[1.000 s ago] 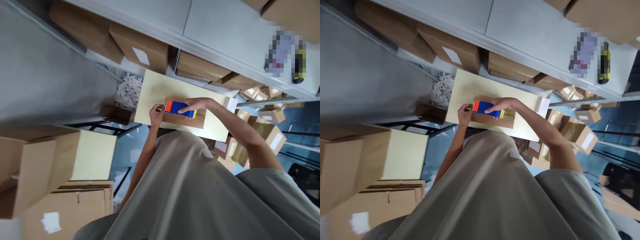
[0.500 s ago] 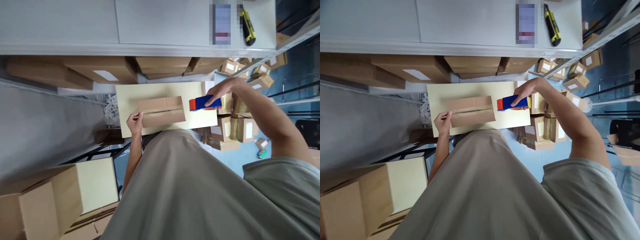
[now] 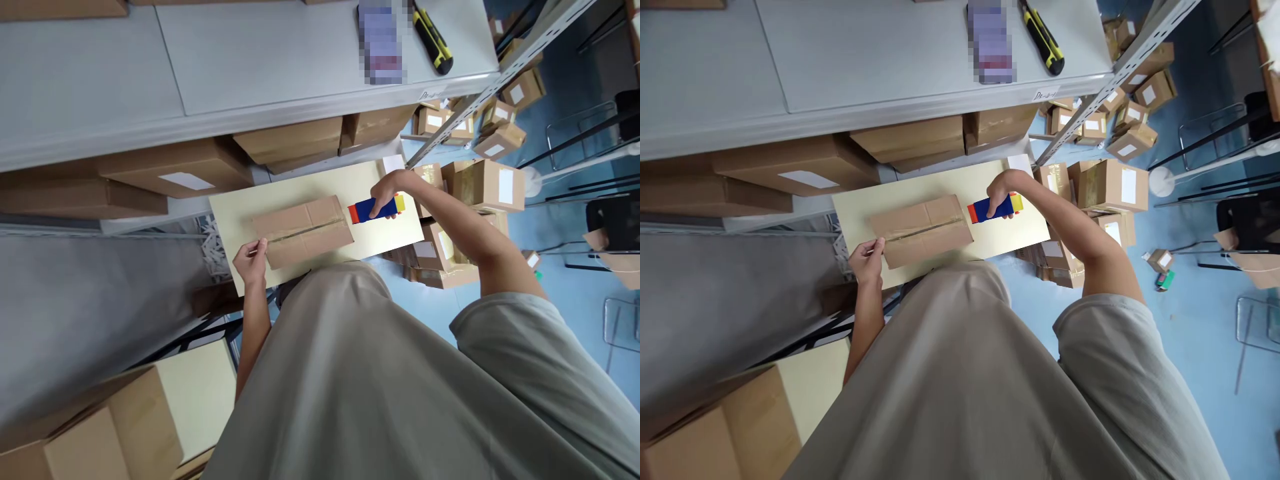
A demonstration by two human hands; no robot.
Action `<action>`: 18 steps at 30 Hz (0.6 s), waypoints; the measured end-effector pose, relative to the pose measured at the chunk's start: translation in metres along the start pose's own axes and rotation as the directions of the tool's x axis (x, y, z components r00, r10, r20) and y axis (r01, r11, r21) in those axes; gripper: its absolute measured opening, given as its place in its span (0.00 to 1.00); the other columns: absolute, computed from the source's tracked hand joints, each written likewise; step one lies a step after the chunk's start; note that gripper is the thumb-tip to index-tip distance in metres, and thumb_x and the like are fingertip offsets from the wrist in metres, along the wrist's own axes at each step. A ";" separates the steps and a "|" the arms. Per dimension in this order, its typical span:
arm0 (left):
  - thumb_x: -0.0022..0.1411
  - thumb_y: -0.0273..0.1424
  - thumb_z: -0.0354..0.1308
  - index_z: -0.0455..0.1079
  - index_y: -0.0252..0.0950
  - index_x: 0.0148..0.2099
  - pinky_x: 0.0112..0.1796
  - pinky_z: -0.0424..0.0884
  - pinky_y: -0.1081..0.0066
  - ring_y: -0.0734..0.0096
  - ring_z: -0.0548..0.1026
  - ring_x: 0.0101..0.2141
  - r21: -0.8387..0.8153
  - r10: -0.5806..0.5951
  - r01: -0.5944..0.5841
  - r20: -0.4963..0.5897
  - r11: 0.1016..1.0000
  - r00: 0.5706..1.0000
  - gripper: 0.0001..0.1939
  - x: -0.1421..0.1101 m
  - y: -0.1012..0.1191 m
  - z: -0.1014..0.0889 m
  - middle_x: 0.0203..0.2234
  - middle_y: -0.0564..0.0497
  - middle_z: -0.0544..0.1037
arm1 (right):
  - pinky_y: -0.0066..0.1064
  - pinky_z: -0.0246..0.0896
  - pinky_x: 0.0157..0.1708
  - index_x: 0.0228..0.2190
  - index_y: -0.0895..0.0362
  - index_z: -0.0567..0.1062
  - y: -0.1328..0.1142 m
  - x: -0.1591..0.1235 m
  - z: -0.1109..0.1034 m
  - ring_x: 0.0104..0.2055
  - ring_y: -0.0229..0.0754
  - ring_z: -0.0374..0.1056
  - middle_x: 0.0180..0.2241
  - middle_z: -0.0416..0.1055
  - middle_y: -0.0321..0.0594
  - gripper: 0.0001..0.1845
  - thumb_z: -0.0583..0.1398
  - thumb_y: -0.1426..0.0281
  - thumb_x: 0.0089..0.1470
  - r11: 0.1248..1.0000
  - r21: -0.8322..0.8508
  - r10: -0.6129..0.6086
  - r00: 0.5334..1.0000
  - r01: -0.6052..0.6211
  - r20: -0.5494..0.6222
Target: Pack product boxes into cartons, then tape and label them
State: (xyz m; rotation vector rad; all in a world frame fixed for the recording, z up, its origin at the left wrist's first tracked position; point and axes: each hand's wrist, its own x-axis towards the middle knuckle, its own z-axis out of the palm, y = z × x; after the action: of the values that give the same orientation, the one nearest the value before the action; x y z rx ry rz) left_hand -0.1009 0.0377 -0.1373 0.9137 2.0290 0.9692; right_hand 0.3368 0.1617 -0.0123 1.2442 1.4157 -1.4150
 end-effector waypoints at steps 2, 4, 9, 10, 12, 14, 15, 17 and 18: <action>0.60 0.40 0.71 0.76 0.37 0.37 0.43 0.81 0.64 0.61 0.83 0.38 0.004 0.001 -0.001 0.009 1.000 1.000 0.12 0.001 0.000 0.000 0.33 0.49 0.83 | 0.47 0.76 0.51 0.42 0.63 0.86 -0.004 0.000 0.004 0.46 0.58 0.84 0.38 0.85 0.48 0.46 0.73 0.30 0.52 1.000 0.010 0.024 1.000 -0.024 -0.008; 0.60 0.40 0.71 0.76 0.38 0.37 0.43 0.81 0.64 0.61 0.83 0.39 0.013 0.010 -0.010 0.012 1.000 1.000 0.12 0.001 -0.001 0.000 0.33 0.48 0.84 | 0.48 0.75 0.53 0.43 0.64 0.86 -0.008 0.000 0.007 0.47 0.59 0.84 0.39 0.85 0.49 0.46 0.73 0.30 0.53 0.999 0.012 0.046 0.999 -0.046 -0.011; 0.60 0.40 0.70 0.76 0.38 0.38 0.45 0.81 0.63 0.60 0.83 0.40 0.024 0.020 -0.020 0.005 1.000 1.000 0.11 0.002 -0.004 -0.001 0.35 0.47 0.84 | 0.49 0.75 0.57 0.44 0.65 0.85 -0.012 -0.005 0.010 0.51 0.62 0.84 0.41 0.85 0.51 0.45 0.75 0.33 0.53 0.999 0.018 0.050 0.999 -0.050 -0.020; 0.60 0.40 0.70 0.76 0.39 0.38 0.46 0.81 0.62 0.59 0.83 0.40 0.027 0.018 -0.019 0.006 0.999 1.000 0.11 0.002 -0.005 0.000 0.35 0.47 0.84 | 0.50 0.75 0.57 0.44 0.65 0.85 -0.013 -0.004 0.011 0.51 0.63 0.84 0.41 0.85 0.52 0.45 0.75 0.33 0.53 0.999 0.019 0.048 0.999 -0.047 -0.017; 0.60 0.40 0.70 0.76 0.39 0.38 0.47 0.82 0.62 0.59 0.84 0.41 0.030 0.022 -0.022 0.009 0.999 1.000 0.12 0.004 -0.007 0.000 0.35 0.47 0.84 | 0.53 0.75 0.58 0.44 0.65 0.84 -0.014 -0.001 0.013 0.52 0.64 0.83 0.41 0.85 0.53 0.44 0.76 0.34 0.53 0.999 0.034 0.042 0.999 -0.042 -0.019; 0.60 0.41 0.70 0.76 0.39 0.38 0.48 0.81 0.62 0.60 0.84 0.41 0.024 0.034 -0.034 0.010 0.999 0.999 0.13 0.005 -0.009 0.000 0.35 0.47 0.84 | 0.56 0.76 0.58 0.43 0.63 0.84 -0.019 0.007 0.022 0.54 0.66 0.82 0.40 0.85 0.54 0.38 0.77 0.39 0.55 0.997 0.050 0.066 0.993 -0.061 -0.101; 0.59 0.42 0.70 0.76 0.39 0.38 0.48 0.81 0.62 0.60 0.84 0.41 0.019 0.039 -0.040 0.008 0.999 0.999 0.13 0.005 -0.009 0.000 0.35 0.47 0.84 | 0.58 0.75 0.59 0.43 0.62 0.84 -0.023 0.014 0.029 0.56 0.68 0.81 0.41 0.85 0.56 0.34 0.77 0.43 0.57 0.995 0.048 0.100 0.972 -0.091 -0.211; 0.59 0.42 0.70 0.76 0.38 0.38 0.47 0.81 0.62 0.60 0.84 0.41 0.010 0.043 -0.043 0.000 0.999 0.999 0.13 0.005 -0.011 0.001 0.35 0.47 0.84 | 0.62 0.72 0.64 0.44 0.61 0.83 -0.030 0.028 0.049 0.64 0.74 0.76 0.47 0.84 0.63 0.25 0.75 0.52 0.61 0.985 0.041 0.166 0.864 -0.167 -0.476; 0.59 0.42 0.70 0.76 0.38 0.38 0.47 0.81 0.62 0.60 0.84 0.41 0.009 0.043 -0.043 -0.003 0.999 0.999 0.13 0.004 -0.011 0.001 0.35 0.47 0.84 | 0.63 0.69 0.66 0.46 0.62 0.82 -0.032 0.036 0.061 0.68 0.76 0.72 0.52 0.82 0.68 0.22 0.73 0.56 0.62 0.980 0.041 0.183 0.791 -0.197 -0.584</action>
State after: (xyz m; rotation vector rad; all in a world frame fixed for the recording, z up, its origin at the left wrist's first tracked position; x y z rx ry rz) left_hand -0.1055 0.0365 -0.1478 0.9650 2.0251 0.9868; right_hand 0.2903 0.1086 -0.0443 1.8586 1.6311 -0.8991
